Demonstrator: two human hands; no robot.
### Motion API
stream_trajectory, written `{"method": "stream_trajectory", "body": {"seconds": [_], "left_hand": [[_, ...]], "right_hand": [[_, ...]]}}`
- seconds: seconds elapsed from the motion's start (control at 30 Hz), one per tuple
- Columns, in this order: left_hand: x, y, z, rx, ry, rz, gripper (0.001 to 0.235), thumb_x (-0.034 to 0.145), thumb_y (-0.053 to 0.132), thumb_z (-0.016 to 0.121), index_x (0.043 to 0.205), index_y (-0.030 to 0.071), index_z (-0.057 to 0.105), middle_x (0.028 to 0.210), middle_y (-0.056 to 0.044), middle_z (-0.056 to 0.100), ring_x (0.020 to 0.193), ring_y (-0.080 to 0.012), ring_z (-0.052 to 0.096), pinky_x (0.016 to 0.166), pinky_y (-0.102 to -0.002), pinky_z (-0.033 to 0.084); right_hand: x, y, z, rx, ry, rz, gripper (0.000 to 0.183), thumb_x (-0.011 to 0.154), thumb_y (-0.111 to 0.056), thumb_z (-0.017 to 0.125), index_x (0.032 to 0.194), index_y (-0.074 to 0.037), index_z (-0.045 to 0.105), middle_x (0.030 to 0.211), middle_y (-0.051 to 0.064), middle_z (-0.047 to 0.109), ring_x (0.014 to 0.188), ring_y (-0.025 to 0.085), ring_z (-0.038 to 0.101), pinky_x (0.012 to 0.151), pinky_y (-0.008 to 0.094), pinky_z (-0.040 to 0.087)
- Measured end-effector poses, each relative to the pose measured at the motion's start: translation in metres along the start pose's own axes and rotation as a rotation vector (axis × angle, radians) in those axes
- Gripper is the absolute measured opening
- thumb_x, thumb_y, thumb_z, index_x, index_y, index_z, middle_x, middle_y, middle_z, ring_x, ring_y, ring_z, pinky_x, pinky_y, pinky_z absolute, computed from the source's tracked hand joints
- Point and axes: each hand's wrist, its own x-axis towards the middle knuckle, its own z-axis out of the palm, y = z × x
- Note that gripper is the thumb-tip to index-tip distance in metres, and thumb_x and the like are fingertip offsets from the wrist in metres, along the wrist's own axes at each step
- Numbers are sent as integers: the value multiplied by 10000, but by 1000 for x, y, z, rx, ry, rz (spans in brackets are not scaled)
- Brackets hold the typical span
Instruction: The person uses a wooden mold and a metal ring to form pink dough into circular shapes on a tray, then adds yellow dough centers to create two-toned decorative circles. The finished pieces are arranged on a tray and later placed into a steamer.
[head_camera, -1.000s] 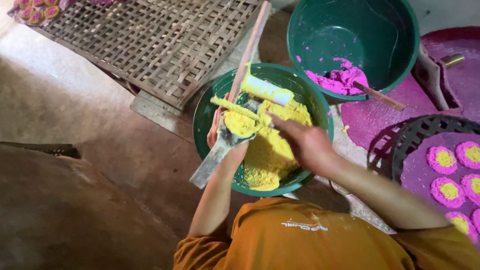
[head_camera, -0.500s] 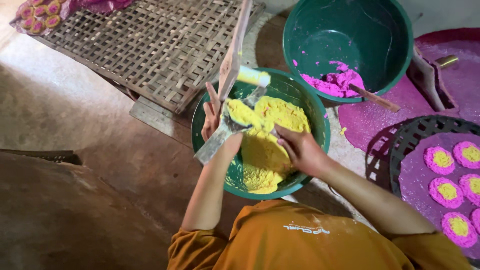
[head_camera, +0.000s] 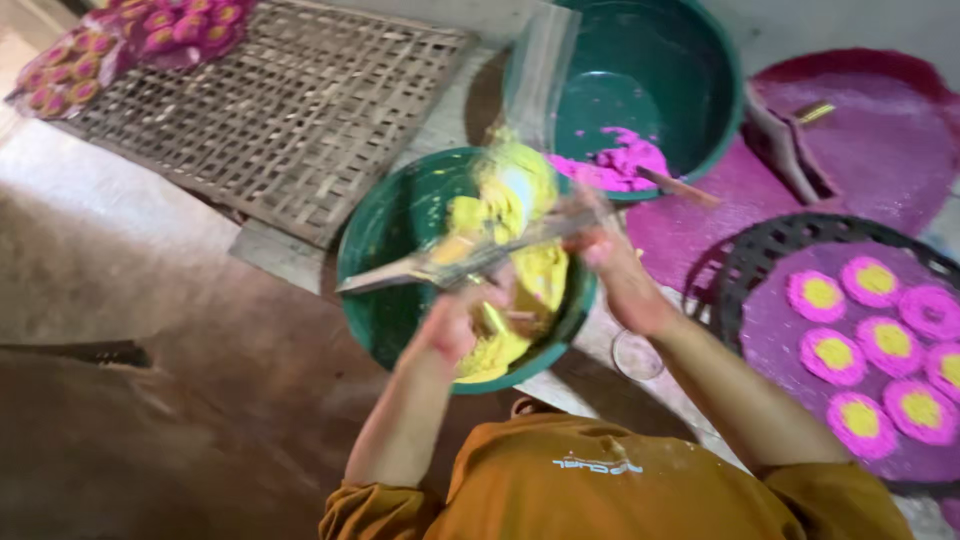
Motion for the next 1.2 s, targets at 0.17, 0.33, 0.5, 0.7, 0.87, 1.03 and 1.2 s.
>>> {"method": "stream_trajectory", "body": {"seconds": [0.17, 0.33, 0.5, 0.7, 0.87, 1.03, 1.2], "left_hand": [[-14, -54, 109, -395, -448, -563, 488, 780, 73, 673, 1258, -20, 644, 1111, -138, 683, 999, -246, 655, 900, -362, 534], [26, -67, 163, -351, -158, -811, 475, 798, 172, 730, 1246, 53, 627, 1213, -89, 718, 1119, -206, 671, 975, -390, 553], [9, -96, 241, 301, -452, -661, 343, 858, 191, 710, 1185, 101, 662, 1105, -15, 720, 1015, -143, 687, 869, -345, 572], [12, -154, 320, 748, -1029, -375, 350, 873, 270, 721, 1164, 78, 689, 1111, -57, 733, 1029, -171, 693, 897, -362, 573], [54, -209, 369, 785, -1182, -299, 381, 885, 336, 730, 1146, 58, 711, 1116, -93, 743, 1041, -193, 699, 921, -377, 574], [140, -240, 399, 556, -1156, -30, 979, 741, 385, 907, 1508, 2, 434, 1510, -177, 497, 1443, -321, 406, 1230, -475, 261], [221, -290, 427, -850, -860, -301, 935, 869, 652, 709, 1560, 118, 374, 1468, -49, 514, 1457, -237, 438, 1283, -437, 276]], "right_hand": [[-50, -69, -46, 714, 366, -150, 974, 1029, -533, 565, 1672, -268, -117, 1631, 260, 348, 1234, 346, 604, 975, 515, 543], [-123, -142, -137, 138, 279, -149, 705, 1057, -452, 601, 1630, -151, 321, 1615, 246, 418, 1191, 399, 694, 853, 462, 638], [-215, -168, -175, -753, -113, -413, 309, 986, -238, 653, 1215, -112, 490, 1425, 283, 591, 1313, 463, 650, 998, 454, 588], [-280, -150, -178, -654, 82, -89, 557, 982, -209, 593, 1479, -7, 442, 1496, 297, 546, 1371, 435, 606, 1148, 519, 506], [-334, -143, -239, -424, 244, 316, 817, 980, -297, 602, 1601, 26, 182, 1664, 286, 273, 1553, 403, 261, 1227, 487, 228], [-399, -122, -342, 360, 101, 832, 851, 957, -637, 457, 1495, 22, 495, 1404, 198, 622, 1277, 291, 595, 1105, 427, 439], [-400, -111, -404, 621, 322, 1161, 742, 951, -591, 349, 1332, 4, 578, 1161, 191, 720, 1005, 296, 695, 926, 432, 530]]}}
